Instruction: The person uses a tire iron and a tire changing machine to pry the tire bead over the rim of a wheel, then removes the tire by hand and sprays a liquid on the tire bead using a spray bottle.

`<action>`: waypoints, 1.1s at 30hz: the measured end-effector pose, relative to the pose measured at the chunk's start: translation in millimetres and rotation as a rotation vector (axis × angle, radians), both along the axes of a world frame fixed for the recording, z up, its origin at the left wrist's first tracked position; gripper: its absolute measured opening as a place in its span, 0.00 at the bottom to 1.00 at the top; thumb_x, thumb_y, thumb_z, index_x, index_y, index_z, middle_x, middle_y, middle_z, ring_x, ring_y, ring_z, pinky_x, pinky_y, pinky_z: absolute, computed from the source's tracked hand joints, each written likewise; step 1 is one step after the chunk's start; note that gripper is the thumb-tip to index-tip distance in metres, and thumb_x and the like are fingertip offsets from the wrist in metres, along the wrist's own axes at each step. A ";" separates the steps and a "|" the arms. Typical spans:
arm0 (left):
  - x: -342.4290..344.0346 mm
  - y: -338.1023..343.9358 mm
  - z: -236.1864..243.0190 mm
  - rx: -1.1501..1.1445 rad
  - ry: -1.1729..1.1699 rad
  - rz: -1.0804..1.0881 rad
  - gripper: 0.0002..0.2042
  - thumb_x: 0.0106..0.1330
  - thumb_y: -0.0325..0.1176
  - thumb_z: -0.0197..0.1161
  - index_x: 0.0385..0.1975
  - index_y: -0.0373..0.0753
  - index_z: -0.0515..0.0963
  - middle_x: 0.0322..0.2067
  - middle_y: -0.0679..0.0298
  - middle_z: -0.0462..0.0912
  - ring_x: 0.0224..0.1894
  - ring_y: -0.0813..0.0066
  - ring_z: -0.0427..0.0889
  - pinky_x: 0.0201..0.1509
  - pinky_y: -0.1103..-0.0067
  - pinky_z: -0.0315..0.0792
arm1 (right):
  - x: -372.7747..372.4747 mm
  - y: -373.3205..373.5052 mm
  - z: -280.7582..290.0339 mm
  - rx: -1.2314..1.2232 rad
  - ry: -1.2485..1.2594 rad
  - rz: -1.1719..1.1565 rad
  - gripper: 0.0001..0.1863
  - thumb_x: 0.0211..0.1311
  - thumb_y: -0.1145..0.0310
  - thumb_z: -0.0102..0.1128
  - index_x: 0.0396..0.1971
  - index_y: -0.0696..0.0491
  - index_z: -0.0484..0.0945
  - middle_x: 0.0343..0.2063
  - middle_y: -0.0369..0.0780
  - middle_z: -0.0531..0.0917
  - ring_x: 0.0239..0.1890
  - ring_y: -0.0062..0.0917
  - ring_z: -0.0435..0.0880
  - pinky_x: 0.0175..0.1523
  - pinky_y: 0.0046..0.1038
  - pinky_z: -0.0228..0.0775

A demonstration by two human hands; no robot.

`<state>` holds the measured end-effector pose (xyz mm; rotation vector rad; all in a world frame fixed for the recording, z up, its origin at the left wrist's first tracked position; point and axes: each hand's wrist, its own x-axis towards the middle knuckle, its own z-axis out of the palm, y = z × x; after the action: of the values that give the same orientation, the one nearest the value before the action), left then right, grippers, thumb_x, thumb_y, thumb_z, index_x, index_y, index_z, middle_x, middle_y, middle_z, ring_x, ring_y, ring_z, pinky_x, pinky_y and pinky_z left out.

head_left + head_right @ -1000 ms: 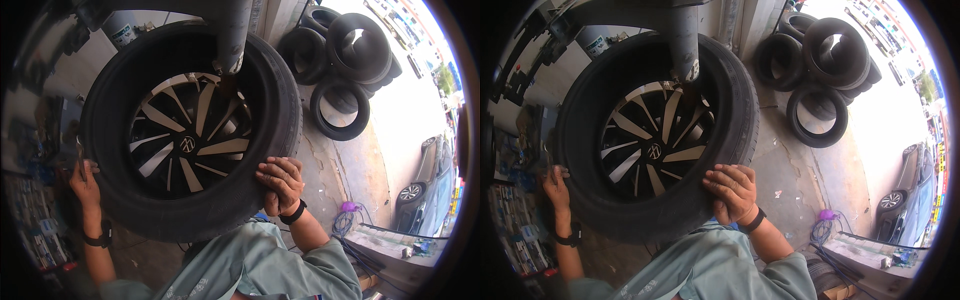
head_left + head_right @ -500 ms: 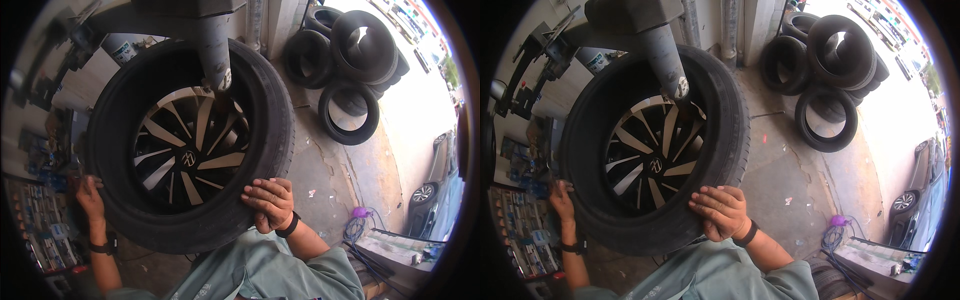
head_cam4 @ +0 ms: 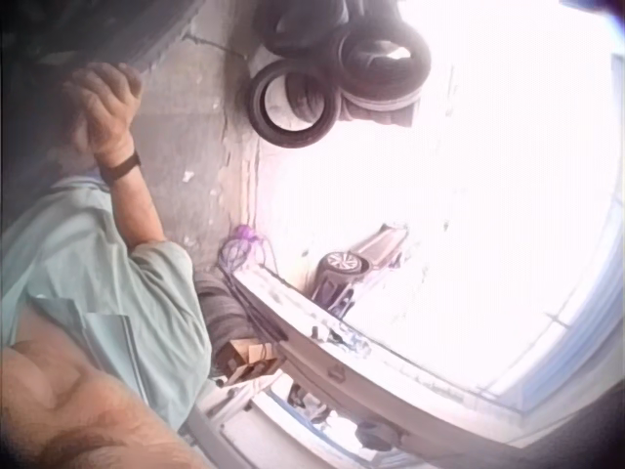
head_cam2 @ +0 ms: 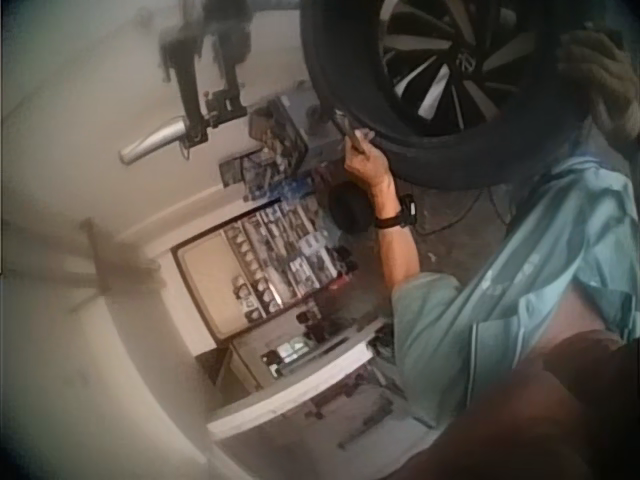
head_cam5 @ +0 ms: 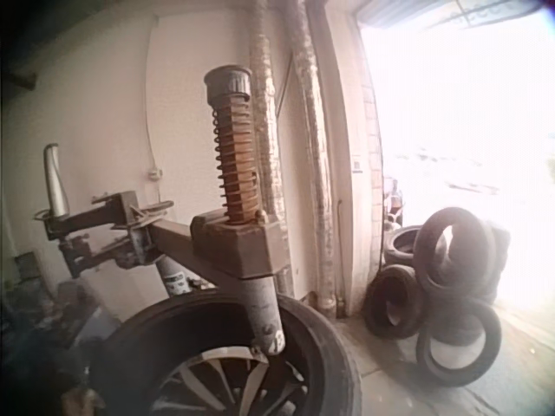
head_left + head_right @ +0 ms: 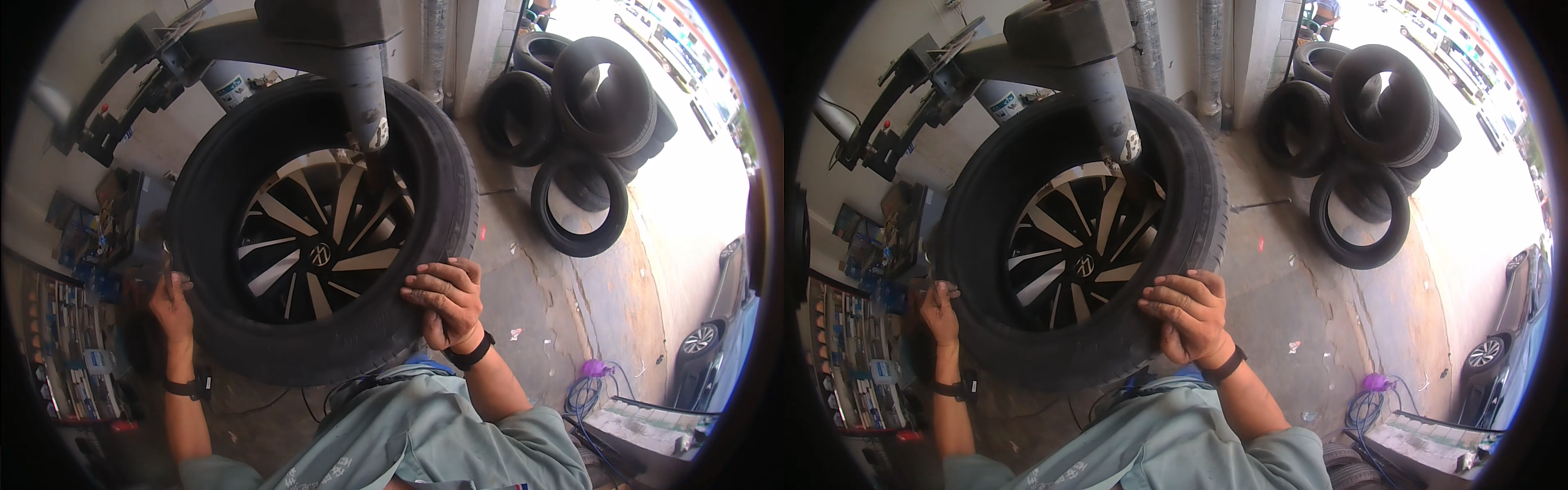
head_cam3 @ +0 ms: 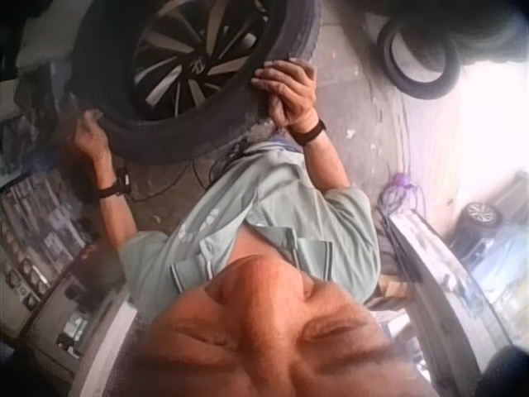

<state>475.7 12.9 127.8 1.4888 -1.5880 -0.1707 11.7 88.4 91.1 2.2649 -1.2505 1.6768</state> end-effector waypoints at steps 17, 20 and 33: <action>-12.6 4.6 5.7 -0.037 -0.157 0.164 0.19 0.74 0.42 0.54 0.28 0.30 0.79 0.23 0.58 0.84 0.27 0.70 0.86 0.35 0.76 0.74 | 81.6 1.2 62.0 0.429 0.620 0.190 0.34 0.67 0.42 0.45 0.34 0.63 0.81 0.30 0.49 0.83 0.38 0.38 0.81 0.51 0.37 0.66; -13.4 4.9 5.2 -0.027 -0.167 0.172 0.19 0.74 0.41 0.54 0.28 0.30 0.79 0.23 0.58 0.84 0.27 0.70 0.86 0.36 0.76 0.74 | 78.1 0.7 60.6 0.402 0.612 0.180 0.36 0.67 0.40 0.43 0.33 0.63 0.81 0.29 0.49 0.82 0.37 0.38 0.81 0.50 0.36 0.65; -97.5 66.0 10.4 -0.027 -0.048 0.196 0.16 0.76 0.38 0.52 0.33 0.30 0.78 0.28 0.60 0.83 0.29 0.73 0.84 0.38 0.78 0.75 | -12.7 -13.2 51.1 0.540 0.652 0.431 0.34 0.64 0.40 0.48 0.27 0.63 0.80 0.24 0.47 0.80 0.33 0.39 0.80 0.47 0.37 0.67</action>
<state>378.2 79.0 138.2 1.6273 -1.4653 -0.0022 -1.0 75.2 142.2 3.1882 -1.1857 0.5351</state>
